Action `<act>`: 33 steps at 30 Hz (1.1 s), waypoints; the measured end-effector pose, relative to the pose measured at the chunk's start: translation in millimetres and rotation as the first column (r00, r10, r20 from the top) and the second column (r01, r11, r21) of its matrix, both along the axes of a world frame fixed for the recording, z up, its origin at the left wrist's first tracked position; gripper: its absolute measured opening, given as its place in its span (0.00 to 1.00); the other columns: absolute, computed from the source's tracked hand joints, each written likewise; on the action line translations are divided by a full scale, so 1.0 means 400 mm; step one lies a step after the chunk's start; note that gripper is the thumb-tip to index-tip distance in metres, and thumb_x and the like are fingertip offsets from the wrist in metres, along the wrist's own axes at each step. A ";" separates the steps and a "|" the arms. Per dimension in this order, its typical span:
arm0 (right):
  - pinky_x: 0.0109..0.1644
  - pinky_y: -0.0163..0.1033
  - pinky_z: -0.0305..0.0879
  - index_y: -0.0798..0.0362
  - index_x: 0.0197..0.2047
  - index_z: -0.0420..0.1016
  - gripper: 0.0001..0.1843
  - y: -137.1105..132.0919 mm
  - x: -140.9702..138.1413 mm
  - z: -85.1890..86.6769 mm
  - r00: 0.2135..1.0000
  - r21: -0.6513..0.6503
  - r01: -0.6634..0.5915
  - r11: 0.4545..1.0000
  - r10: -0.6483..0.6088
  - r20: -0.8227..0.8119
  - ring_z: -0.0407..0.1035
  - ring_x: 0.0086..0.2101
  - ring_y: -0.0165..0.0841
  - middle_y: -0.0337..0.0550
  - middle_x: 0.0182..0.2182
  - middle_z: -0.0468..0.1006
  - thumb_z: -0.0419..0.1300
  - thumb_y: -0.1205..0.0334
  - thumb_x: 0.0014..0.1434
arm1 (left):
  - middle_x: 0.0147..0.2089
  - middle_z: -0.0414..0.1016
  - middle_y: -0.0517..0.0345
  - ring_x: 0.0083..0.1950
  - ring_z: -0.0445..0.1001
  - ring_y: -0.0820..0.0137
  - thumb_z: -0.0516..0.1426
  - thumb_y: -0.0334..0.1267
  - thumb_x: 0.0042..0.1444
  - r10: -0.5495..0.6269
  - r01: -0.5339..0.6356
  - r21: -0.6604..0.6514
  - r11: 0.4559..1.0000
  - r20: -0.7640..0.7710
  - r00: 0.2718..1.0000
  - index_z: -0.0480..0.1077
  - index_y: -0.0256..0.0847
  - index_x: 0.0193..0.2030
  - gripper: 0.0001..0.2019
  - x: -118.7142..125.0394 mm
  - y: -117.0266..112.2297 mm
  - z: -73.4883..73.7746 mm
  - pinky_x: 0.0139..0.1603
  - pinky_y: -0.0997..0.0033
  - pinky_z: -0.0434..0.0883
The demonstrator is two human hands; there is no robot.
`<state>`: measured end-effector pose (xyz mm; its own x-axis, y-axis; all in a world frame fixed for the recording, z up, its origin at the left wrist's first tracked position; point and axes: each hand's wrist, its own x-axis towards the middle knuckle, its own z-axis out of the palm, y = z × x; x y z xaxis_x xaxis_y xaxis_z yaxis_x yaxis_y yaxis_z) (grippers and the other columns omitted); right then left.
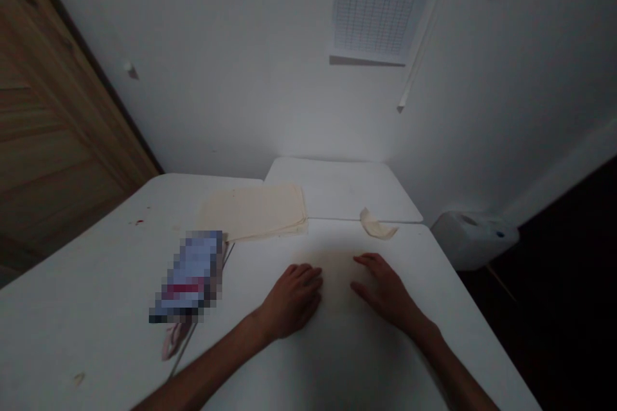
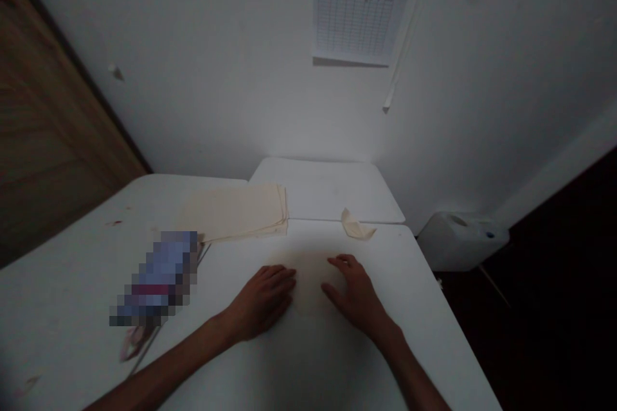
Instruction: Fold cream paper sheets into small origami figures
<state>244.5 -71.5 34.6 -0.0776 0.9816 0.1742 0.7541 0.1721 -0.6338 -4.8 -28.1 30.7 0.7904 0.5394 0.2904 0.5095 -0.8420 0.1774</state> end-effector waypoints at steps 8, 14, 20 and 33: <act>0.43 0.47 0.73 0.49 0.63 0.55 0.35 -0.008 0.011 -0.023 0.853 -0.287 0.133 0.949 -0.257 -0.454 0.74 0.43 0.40 0.55 0.59 0.64 0.58 0.47 0.55 | 0.49 0.70 0.48 0.49 0.67 0.59 0.55 0.41 0.59 0.054 -0.054 0.021 0.998 0.001 0.999 0.69 0.40 0.40 0.08 0.028 0.013 -0.019 0.49 0.56 0.65; 0.45 0.47 0.72 0.50 0.59 0.61 0.30 -0.001 0.014 -0.040 0.891 -0.192 0.185 0.964 -0.247 -0.381 0.73 0.44 0.40 0.53 0.55 0.69 0.58 0.49 0.55 | 0.57 0.68 0.50 0.51 0.66 0.59 0.54 0.39 0.60 0.035 -0.035 0.031 0.999 -0.002 0.999 0.67 0.41 0.52 0.14 0.025 0.011 -0.018 0.51 0.54 0.64; 0.59 0.51 0.60 0.49 0.54 0.70 0.22 -0.037 0.003 -0.005 0.994 -0.028 0.077 0.997 -0.075 0.085 0.65 0.52 0.41 0.48 0.51 0.73 0.58 0.56 0.56 | 0.57 0.69 0.48 0.55 0.66 0.57 0.54 0.40 0.59 0.025 -0.027 0.029 0.999 0.061 0.998 0.68 0.42 0.52 0.15 0.022 0.015 -0.029 0.55 0.52 0.65; 0.59 0.50 0.58 0.49 0.56 0.72 0.24 -0.080 -0.004 0.035 0.909 -0.115 -0.232 0.966 0.258 0.328 0.63 0.52 0.44 0.42 0.56 0.71 0.60 0.56 0.56 | 0.59 0.67 0.40 0.59 0.65 0.48 0.60 0.59 0.48 0.051 -0.051 0.004 0.999 0.050 0.997 0.69 0.34 0.52 0.33 0.038 -0.007 -0.035 0.58 0.48 0.64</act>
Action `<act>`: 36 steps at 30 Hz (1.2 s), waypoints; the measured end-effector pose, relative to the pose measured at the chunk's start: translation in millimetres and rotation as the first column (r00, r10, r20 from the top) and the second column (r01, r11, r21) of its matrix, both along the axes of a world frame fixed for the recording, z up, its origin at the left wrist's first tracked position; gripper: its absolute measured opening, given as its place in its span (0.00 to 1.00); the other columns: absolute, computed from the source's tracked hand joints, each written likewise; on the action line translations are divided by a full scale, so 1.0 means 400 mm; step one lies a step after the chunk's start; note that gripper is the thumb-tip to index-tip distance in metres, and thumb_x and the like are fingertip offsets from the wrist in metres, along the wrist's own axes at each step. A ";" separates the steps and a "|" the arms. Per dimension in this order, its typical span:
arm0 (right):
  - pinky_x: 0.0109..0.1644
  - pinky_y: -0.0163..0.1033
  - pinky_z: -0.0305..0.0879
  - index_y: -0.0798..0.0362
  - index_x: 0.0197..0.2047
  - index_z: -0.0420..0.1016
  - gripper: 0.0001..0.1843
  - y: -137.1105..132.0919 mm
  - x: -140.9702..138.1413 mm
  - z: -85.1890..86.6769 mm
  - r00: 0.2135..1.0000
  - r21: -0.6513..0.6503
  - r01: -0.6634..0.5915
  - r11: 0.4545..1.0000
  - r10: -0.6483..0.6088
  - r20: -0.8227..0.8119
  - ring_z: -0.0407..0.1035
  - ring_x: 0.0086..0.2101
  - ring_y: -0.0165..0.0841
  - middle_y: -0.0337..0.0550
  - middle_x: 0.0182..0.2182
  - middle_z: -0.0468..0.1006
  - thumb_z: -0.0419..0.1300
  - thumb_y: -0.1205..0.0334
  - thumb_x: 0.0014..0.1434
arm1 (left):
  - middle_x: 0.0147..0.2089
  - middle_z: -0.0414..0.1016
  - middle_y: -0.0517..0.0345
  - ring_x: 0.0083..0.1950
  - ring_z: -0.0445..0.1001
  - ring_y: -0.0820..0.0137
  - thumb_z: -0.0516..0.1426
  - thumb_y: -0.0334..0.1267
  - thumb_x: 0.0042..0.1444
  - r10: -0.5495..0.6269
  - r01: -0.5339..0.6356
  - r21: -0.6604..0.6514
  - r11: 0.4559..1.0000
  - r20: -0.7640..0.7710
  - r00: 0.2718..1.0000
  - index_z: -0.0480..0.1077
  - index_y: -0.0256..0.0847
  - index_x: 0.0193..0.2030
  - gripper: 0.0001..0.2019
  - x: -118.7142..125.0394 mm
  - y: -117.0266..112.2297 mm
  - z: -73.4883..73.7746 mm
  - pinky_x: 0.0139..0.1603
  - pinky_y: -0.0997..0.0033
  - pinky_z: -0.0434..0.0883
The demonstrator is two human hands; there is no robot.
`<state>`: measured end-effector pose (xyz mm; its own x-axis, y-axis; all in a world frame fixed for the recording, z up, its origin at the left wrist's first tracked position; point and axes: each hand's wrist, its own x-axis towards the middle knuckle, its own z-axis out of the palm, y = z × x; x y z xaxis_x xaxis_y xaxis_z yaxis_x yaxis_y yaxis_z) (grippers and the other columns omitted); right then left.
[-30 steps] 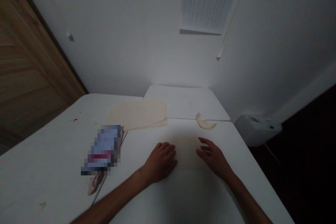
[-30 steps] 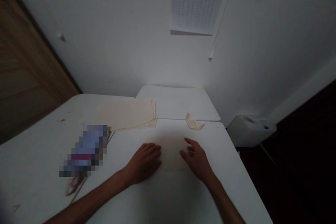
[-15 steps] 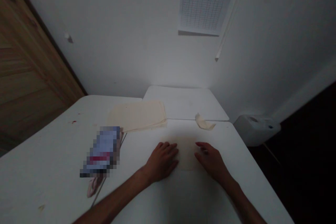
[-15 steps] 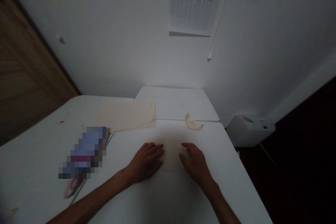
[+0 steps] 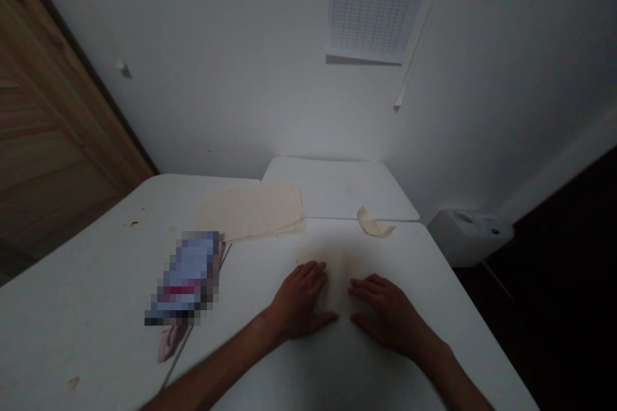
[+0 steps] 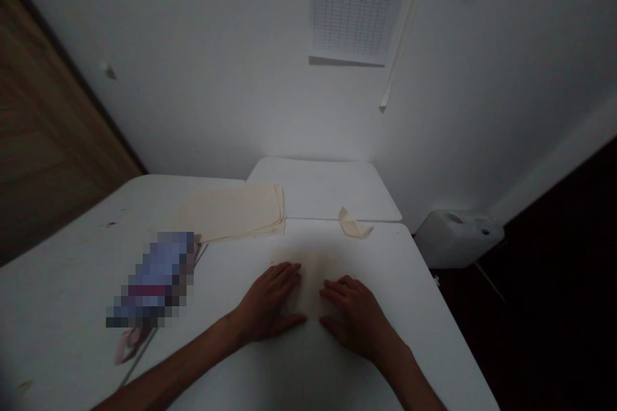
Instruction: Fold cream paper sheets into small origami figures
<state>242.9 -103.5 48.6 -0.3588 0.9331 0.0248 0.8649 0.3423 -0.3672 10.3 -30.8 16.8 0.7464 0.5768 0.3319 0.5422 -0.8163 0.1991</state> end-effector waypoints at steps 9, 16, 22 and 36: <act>0.56 0.46 0.63 0.48 0.53 0.73 0.22 -0.006 0.002 -0.016 0.999 0.084 -0.011 0.996 0.014 -0.038 0.65 0.50 0.40 0.41 0.55 0.72 0.61 0.59 0.55 | 0.47 0.74 0.51 0.49 0.71 0.62 0.55 0.44 0.61 -0.237 0.241 0.044 0.969 -0.089 0.968 0.71 0.39 0.41 0.11 0.018 0.005 -0.005 0.49 0.62 0.69; 0.56 0.49 0.63 0.47 0.54 0.72 0.23 -0.016 0.021 -0.034 0.997 0.127 -0.033 0.991 0.041 -0.061 0.65 0.51 0.42 0.42 0.55 0.72 0.62 0.61 0.53 | 0.46 0.74 0.53 0.46 0.71 0.62 0.59 0.41 0.57 -0.138 0.139 -0.037 0.990 0.020 0.990 0.71 0.40 0.37 0.07 0.024 -0.006 -0.014 0.47 0.61 0.69; 0.58 0.49 0.63 0.48 0.58 0.68 0.27 -0.025 0.032 -0.036 0.994 0.155 -0.030 0.987 0.046 -0.102 0.64 0.52 0.41 0.43 0.55 0.72 0.60 0.65 0.54 | 0.45 0.75 0.54 0.46 0.71 0.64 0.57 0.37 0.58 -0.137 0.150 -0.095 0.984 0.132 0.982 0.73 0.41 0.32 0.06 0.024 0.004 -0.011 0.47 0.63 0.69; 0.43 0.42 0.68 0.48 0.42 0.76 0.17 0.026 0.024 -0.068 0.979 0.346 -0.138 0.928 0.181 -0.097 0.67 0.40 0.37 0.41 0.44 0.79 0.54 0.76 0.56 | 0.45 0.76 0.52 0.48 0.71 0.63 0.53 0.34 0.61 -0.110 0.155 -0.156 0.976 0.267 0.957 0.75 0.40 0.37 0.09 0.013 0.006 -0.009 0.49 0.60 0.70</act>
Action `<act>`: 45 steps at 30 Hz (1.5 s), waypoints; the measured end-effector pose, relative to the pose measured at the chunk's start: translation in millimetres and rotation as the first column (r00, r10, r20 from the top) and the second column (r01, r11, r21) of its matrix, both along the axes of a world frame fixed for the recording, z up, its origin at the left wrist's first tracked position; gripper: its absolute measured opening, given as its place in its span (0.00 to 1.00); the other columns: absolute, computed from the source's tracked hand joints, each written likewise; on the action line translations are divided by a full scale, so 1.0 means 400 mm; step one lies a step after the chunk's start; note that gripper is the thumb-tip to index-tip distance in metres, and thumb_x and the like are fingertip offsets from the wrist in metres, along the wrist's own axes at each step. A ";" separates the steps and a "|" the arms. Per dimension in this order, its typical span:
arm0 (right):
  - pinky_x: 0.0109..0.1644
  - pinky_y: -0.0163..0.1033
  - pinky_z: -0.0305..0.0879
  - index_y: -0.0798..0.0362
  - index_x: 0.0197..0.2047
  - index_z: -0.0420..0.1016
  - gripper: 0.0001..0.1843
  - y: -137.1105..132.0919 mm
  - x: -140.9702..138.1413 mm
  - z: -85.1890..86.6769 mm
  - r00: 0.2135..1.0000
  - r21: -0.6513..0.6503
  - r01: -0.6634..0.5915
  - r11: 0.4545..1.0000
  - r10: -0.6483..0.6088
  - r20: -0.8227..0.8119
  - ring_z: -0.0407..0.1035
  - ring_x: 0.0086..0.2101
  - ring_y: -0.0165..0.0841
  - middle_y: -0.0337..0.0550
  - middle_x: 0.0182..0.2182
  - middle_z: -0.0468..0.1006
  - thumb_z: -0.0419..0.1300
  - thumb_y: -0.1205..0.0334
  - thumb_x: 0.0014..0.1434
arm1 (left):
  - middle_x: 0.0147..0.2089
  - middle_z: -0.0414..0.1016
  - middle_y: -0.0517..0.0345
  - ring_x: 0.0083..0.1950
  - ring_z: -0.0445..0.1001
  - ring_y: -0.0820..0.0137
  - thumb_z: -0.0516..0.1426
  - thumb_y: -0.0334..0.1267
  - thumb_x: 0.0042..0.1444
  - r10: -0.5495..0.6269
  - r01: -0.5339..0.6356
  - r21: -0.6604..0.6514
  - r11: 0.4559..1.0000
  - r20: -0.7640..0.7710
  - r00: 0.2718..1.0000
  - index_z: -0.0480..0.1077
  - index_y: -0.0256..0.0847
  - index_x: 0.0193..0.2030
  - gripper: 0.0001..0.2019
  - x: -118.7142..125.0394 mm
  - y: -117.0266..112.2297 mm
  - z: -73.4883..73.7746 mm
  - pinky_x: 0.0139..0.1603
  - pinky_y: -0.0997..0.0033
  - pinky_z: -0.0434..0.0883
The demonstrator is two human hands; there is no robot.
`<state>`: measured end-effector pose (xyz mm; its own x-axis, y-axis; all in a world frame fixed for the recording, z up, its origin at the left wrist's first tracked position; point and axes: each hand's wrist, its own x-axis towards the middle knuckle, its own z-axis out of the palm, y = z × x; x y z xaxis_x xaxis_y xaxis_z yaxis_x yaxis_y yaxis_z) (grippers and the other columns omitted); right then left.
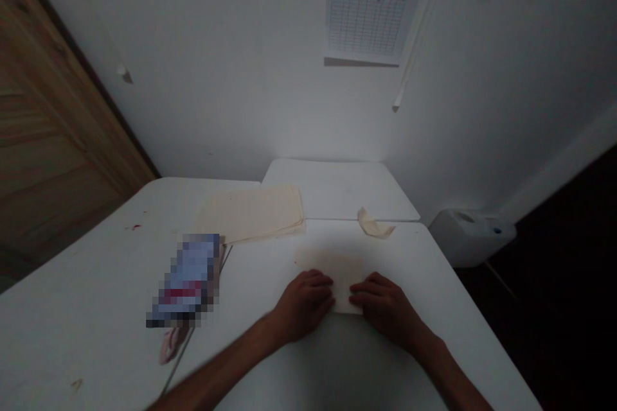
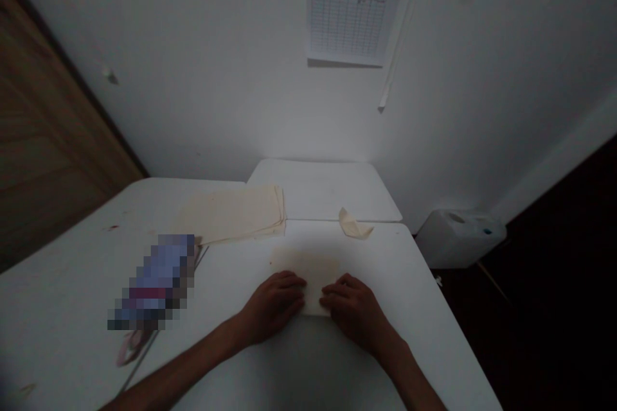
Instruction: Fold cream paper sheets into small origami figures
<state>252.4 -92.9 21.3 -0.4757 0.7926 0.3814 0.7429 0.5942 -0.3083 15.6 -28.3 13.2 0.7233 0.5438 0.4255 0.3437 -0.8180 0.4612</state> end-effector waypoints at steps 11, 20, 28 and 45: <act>0.43 0.40 0.67 0.47 0.38 0.77 0.14 0.004 -0.001 -0.002 0.998 -0.058 -0.057 0.997 0.056 -0.026 0.67 0.41 0.35 0.40 0.44 0.79 0.56 0.75 0.57 | 0.54 0.70 0.47 0.55 0.66 0.60 0.52 0.31 0.61 -0.093 0.089 -0.059 0.994 -0.077 0.993 0.71 0.40 0.45 0.09 -0.061 0.007 0.038 0.54 0.57 0.68; 0.46 0.41 0.65 0.47 0.34 0.79 0.07 0.009 -0.014 0.059 0.992 -0.148 -0.103 0.984 0.091 -0.088 0.69 0.42 0.35 0.40 0.39 0.81 0.60 0.65 0.60 | 0.54 0.68 0.47 0.55 0.64 0.59 0.61 0.38 0.54 -0.030 0.023 -0.083 0.996 -0.082 0.996 0.70 0.40 0.45 0.12 -0.052 0.002 0.027 0.54 0.56 0.68; 0.44 0.39 0.68 0.47 0.40 0.79 0.06 0.072 -0.038 0.030 0.934 -0.230 -0.005 0.973 -0.077 -0.349 0.72 0.37 0.33 0.41 0.35 0.79 0.62 0.59 0.59 | 0.53 0.67 0.44 0.53 0.64 0.61 0.49 0.28 0.61 -0.060 0.058 -0.021 0.998 -0.105 0.993 0.68 0.38 0.49 0.12 -0.056 -0.015 0.035 0.53 0.58 0.68; 0.44 0.38 0.69 0.45 0.49 0.75 0.16 0.163 -0.100 -0.023 0.901 -0.312 0.037 0.949 -0.167 -0.401 0.74 0.37 0.32 0.39 0.37 0.80 0.63 0.63 0.55 | 0.40 0.73 0.52 0.43 0.69 0.65 0.48 0.29 0.61 -0.118 0.140 0.120 0.983 -0.170 0.978 0.71 0.39 0.37 0.10 -0.068 -0.006 0.011 0.43 0.66 0.69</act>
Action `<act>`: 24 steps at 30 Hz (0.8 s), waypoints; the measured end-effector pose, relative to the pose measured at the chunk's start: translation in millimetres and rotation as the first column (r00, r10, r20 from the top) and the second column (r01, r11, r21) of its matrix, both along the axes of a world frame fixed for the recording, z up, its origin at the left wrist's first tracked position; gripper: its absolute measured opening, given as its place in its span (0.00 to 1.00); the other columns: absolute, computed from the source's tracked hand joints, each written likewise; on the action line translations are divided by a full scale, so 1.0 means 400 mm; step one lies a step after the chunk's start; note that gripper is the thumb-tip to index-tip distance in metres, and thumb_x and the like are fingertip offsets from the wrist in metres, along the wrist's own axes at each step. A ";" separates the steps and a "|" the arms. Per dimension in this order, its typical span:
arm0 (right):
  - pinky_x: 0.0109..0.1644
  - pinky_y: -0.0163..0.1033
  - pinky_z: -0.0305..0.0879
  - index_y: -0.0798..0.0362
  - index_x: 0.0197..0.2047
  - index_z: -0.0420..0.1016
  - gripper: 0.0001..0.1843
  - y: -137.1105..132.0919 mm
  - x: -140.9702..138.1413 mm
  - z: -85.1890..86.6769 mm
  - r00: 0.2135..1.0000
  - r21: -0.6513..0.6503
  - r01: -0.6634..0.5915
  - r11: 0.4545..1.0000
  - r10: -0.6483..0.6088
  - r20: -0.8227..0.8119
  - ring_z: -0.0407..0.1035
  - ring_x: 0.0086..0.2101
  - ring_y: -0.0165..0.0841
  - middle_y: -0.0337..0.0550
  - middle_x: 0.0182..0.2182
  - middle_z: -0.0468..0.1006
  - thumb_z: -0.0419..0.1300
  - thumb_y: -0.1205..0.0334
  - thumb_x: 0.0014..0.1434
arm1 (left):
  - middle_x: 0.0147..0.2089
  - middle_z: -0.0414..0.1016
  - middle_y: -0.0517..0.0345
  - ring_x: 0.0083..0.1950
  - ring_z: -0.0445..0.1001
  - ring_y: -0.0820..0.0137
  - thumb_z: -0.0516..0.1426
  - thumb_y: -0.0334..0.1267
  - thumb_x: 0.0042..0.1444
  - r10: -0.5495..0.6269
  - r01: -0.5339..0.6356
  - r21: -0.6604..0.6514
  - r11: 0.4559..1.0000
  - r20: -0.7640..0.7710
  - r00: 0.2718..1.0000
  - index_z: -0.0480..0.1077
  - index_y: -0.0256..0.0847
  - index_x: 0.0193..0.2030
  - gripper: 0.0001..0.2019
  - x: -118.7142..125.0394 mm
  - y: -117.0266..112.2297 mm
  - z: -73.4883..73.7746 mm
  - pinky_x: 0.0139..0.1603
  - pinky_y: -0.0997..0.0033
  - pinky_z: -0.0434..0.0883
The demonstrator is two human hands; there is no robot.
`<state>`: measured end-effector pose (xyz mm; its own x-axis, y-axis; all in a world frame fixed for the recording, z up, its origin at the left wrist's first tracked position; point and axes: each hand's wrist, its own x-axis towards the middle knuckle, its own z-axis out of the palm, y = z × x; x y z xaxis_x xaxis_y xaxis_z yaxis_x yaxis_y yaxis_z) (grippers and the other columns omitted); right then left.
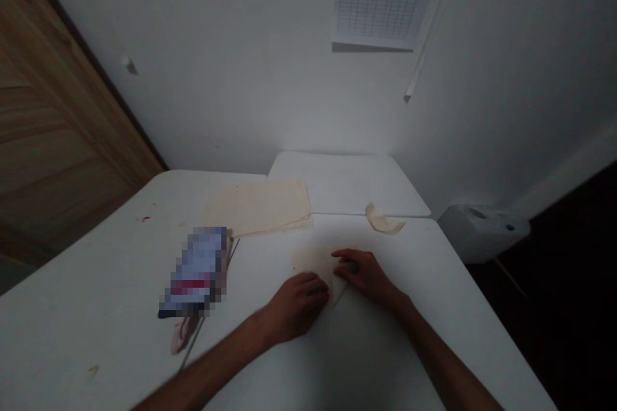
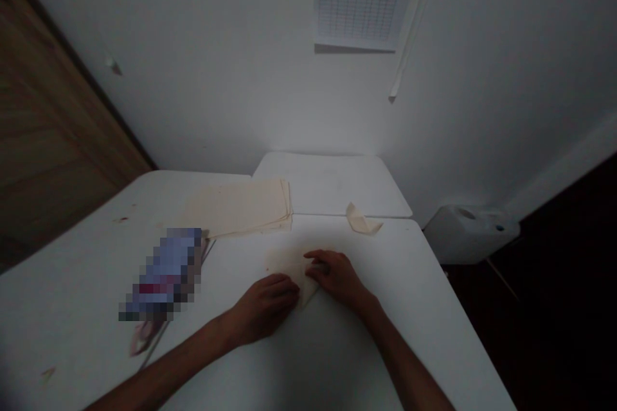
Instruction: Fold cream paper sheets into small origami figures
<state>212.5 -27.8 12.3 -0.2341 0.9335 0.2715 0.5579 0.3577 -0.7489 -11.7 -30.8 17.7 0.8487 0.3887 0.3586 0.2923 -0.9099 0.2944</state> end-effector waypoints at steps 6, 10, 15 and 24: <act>0.46 0.40 0.68 0.45 0.49 0.74 0.16 0.004 -0.009 0.000 0.998 0.039 -0.004 0.999 0.002 0.055 0.74 0.37 0.33 0.40 0.39 0.80 0.63 0.62 0.56 | 0.39 0.73 0.53 0.42 0.70 0.65 0.50 0.29 0.61 0.005 -0.002 0.042 0.999 -0.074 0.997 0.70 0.40 0.45 0.10 -0.003 -0.004 0.006 0.43 0.66 0.68; 0.46 0.40 0.67 0.46 0.49 0.74 0.15 0.007 -0.016 -0.001 0.996 0.051 -0.009 0.999 0.005 0.094 0.73 0.37 0.32 0.40 0.38 0.79 0.62 0.62 0.57 | 0.41 0.73 0.53 0.43 0.70 0.64 0.50 0.30 0.60 -0.002 0.008 0.057 0.998 -0.108 0.994 0.71 0.42 0.46 0.12 -0.003 -0.005 0.013 0.43 0.65 0.68; 0.46 0.39 0.67 0.46 0.48 0.74 0.15 0.007 -0.023 -0.011 0.993 0.058 0.023 0.998 -0.030 0.116 0.73 0.37 0.32 0.40 0.37 0.79 0.62 0.63 0.57 | 0.41 0.73 0.52 0.41 0.70 0.66 0.49 0.31 0.61 0.002 0.002 0.049 0.999 -0.079 0.997 0.72 0.42 0.45 0.12 -0.003 -0.004 0.014 0.41 0.66 0.68; 0.46 0.39 0.67 0.47 0.47 0.74 0.13 0.006 -0.024 -0.025 0.993 0.074 0.043 0.996 -0.050 0.106 0.72 0.37 0.33 0.40 0.36 0.78 0.62 0.63 0.57 | 0.42 0.73 0.52 0.43 0.70 0.65 0.49 0.30 0.60 0.005 0.001 0.060 0.998 -0.101 0.995 0.71 0.42 0.45 0.12 -0.003 -0.005 0.015 0.43 0.65 0.68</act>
